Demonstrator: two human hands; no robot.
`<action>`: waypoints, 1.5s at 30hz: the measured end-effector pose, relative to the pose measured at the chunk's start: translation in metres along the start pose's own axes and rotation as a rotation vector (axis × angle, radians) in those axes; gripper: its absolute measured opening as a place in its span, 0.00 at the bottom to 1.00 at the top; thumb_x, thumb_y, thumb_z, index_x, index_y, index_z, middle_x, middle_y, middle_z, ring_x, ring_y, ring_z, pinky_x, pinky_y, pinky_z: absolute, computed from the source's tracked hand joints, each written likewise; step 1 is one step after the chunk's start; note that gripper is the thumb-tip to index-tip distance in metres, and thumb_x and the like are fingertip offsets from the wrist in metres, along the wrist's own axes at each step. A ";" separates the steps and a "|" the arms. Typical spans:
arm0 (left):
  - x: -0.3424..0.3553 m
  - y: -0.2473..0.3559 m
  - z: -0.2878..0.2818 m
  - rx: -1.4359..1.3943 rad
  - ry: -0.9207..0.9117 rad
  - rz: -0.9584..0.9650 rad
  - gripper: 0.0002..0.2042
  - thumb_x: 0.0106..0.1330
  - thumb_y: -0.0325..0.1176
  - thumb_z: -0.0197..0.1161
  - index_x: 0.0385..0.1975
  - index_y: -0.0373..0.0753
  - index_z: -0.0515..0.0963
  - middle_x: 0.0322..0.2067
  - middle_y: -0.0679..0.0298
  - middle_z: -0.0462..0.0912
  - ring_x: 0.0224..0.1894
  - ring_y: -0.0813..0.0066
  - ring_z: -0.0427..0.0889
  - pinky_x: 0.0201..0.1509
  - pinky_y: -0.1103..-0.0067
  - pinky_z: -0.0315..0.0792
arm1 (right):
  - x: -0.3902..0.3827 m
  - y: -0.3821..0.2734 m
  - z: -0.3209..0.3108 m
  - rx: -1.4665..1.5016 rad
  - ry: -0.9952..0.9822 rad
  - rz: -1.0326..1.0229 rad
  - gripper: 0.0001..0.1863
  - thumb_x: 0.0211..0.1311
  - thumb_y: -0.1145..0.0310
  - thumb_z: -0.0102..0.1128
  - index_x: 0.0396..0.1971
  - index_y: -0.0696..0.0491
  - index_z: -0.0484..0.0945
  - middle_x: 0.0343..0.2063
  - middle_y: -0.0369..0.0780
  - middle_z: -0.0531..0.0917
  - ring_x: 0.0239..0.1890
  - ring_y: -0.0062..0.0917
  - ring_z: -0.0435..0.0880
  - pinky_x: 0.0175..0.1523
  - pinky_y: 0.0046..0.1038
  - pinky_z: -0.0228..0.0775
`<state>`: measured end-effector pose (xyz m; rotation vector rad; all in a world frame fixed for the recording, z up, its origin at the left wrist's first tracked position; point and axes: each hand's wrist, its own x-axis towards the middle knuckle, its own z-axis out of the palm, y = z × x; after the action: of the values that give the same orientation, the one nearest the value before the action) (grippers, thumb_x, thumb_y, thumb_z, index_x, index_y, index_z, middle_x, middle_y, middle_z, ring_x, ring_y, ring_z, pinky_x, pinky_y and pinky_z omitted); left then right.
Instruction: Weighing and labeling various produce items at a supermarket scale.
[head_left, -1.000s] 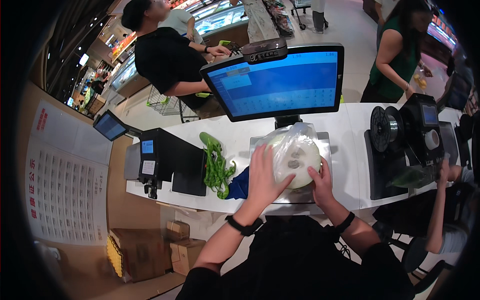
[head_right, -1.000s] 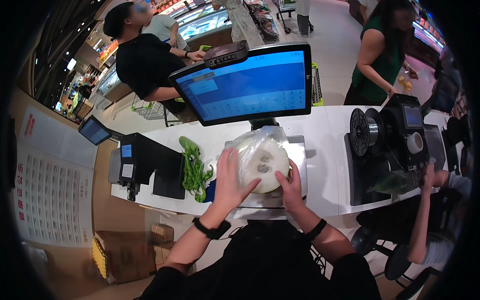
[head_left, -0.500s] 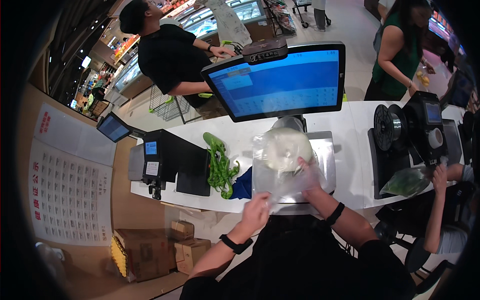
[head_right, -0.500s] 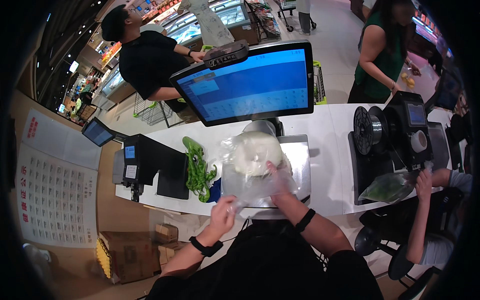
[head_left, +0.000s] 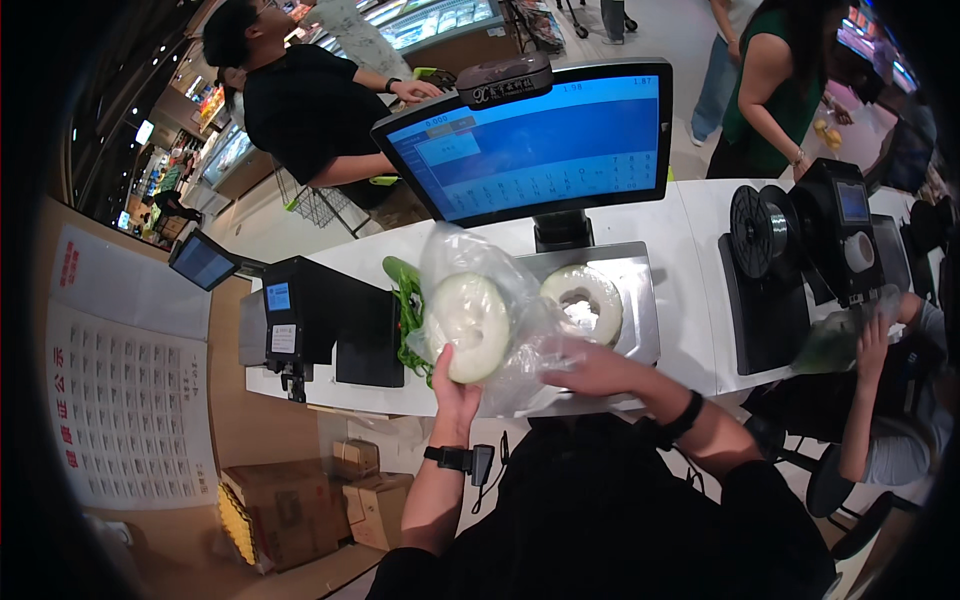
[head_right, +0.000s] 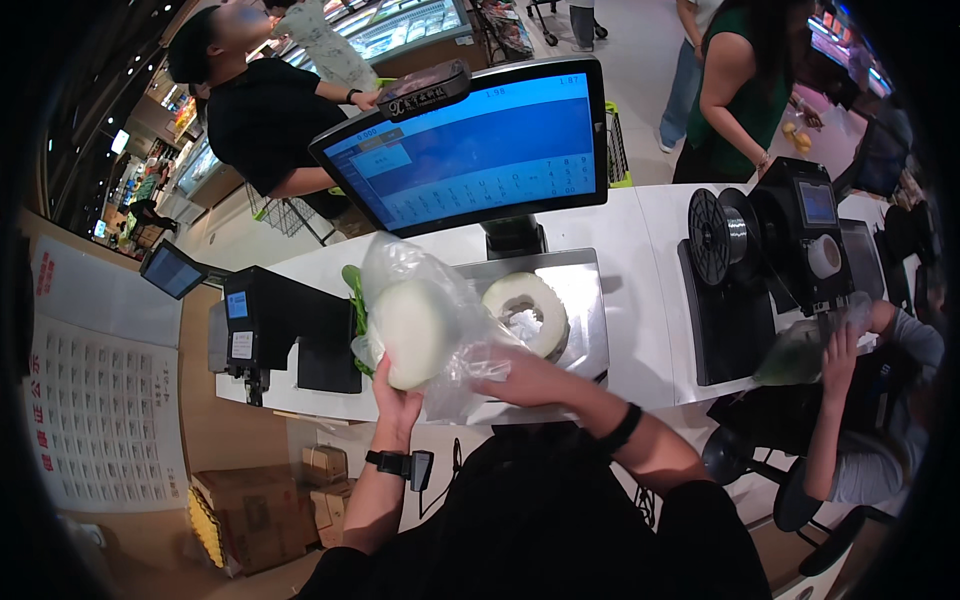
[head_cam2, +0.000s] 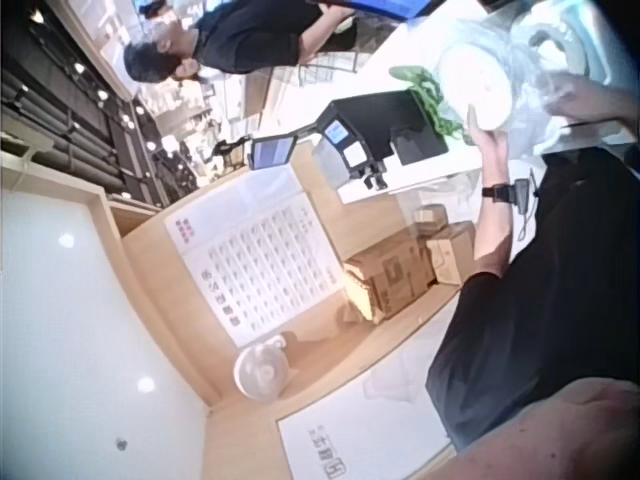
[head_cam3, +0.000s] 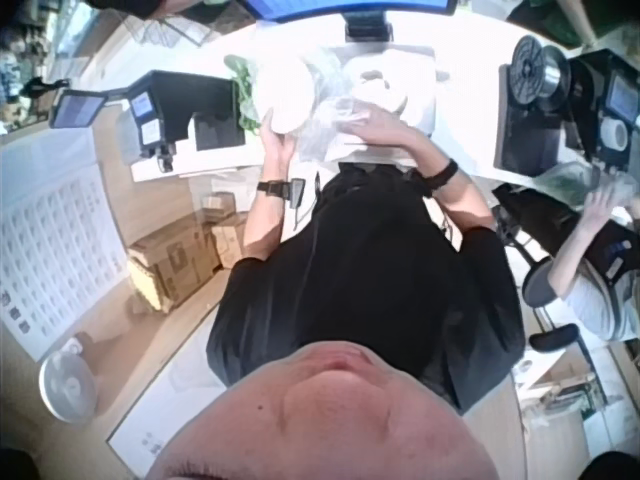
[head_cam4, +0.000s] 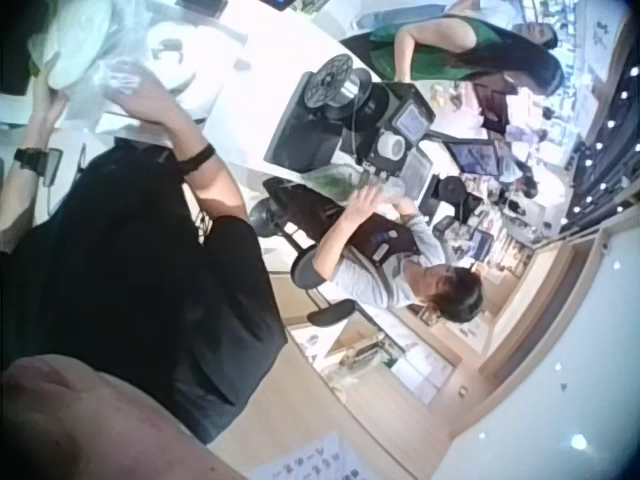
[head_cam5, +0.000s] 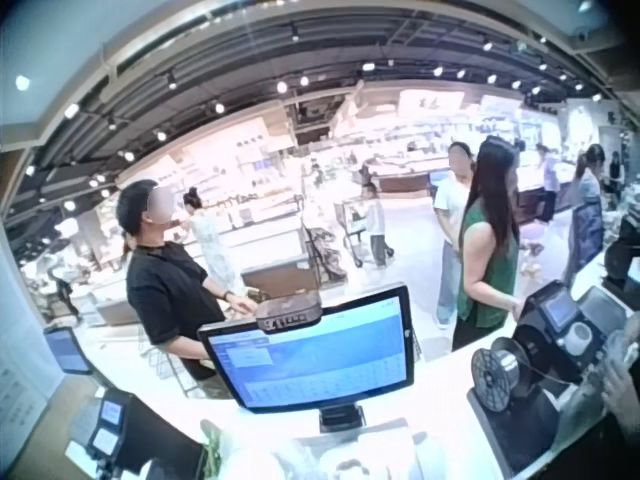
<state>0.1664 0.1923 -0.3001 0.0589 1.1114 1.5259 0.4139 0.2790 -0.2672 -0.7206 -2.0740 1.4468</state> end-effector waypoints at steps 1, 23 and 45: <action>0.000 0.004 -0.009 -0.032 0.014 0.003 0.25 0.66 0.44 0.55 0.61 0.39 0.64 0.56 0.58 0.73 0.56 0.61 0.75 0.56 0.68 0.74 | -0.004 -0.014 -0.024 0.093 -0.399 0.199 0.24 0.61 0.63 0.61 0.52 0.63 0.73 0.45 0.46 0.81 0.45 0.31 0.81 0.52 0.27 0.73; 0.041 -0.034 -0.037 0.110 -0.072 -0.171 0.28 0.66 0.48 0.56 0.61 0.38 0.63 0.57 0.57 0.73 0.55 0.61 0.76 0.53 0.67 0.76 | -0.021 0.069 -0.014 0.693 0.565 0.541 0.30 0.61 0.70 0.62 0.62 0.51 0.64 0.44 0.43 0.79 0.44 0.22 0.78 0.48 0.24 0.72; 0.019 -0.061 0.071 1.655 -0.144 0.936 0.05 0.61 0.29 0.58 0.29 0.35 0.78 0.32 0.54 0.79 0.39 0.53 0.78 0.41 0.63 0.72 | -0.158 0.061 -0.065 0.747 0.660 0.593 0.31 0.58 0.72 0.57 0.63 0.53 0.61 0.37 0.35 0.79 0.31 0.11 0.75 0.28 0.12 0.64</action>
<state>0.2476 0.2410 -0.3109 1.9657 2.0615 0.8170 0.5817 0.2345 -0.3219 -1.2988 -0.7544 1.7824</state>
